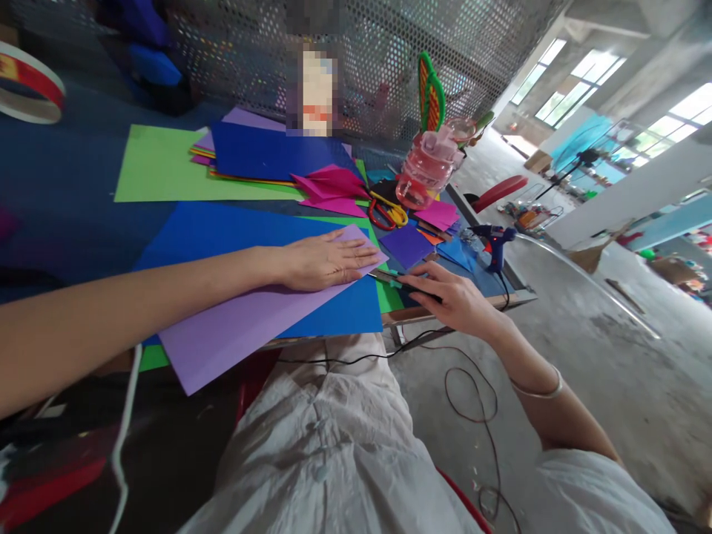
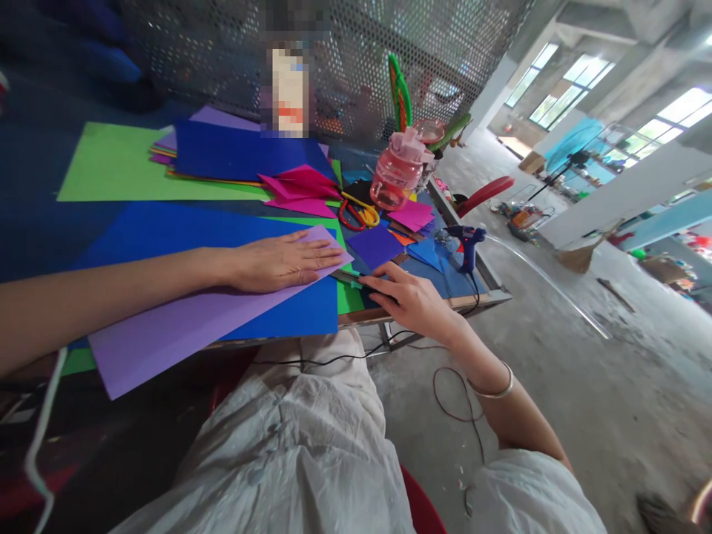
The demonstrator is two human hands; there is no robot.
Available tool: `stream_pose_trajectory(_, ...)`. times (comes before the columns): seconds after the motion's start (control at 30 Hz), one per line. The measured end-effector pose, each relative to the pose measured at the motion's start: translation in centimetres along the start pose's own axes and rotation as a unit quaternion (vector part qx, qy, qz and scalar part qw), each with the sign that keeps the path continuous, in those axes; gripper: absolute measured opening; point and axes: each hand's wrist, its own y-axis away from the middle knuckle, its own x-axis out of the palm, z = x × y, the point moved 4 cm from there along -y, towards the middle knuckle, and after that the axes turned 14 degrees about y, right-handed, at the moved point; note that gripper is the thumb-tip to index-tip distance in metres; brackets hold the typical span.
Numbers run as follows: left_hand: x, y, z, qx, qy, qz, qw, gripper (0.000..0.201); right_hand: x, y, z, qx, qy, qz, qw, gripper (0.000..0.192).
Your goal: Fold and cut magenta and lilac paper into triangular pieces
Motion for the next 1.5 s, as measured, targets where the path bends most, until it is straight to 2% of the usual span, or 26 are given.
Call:
stream_pose_trajectory(0.17,0.6,-1.0,1.5,-0.016,-0.032,0.033,0.999,0.060,0.2,-0.1,0.3,-0.024,0.051,-0.015,0.998,0.037)
stream_pose_trajectory(0.37,1.0,-1.2,2.2,0.000,-0.011,0.009,1.000,0.062,0.2,0.2,0.9,-0.028,0.055,-0.018,0.998,0.039)
stream_pose_trajectory(0.6,1.1,-1.2,2.4,-0.001,-0.028,0.013,1.000,0.064,0.4,0.0,1.1,-0.030,0.082,-0.041,0.995,0.041)
stream_pose_trajectory(1.07,1.0,-1.1,2.4,-0.005,-0.024,0.016,1.000,0.065,0.9,0.5,1.9,-0.049,0.173,0.027,0.983,0.049)
stream_pose_trajectory(1.5,1.0,-1.2,2.2,-0.008,-0.019,0.017,1.000,0.064,0.3,0.1,2.2,-0.054,0.165,0.039,0.984,0.050)
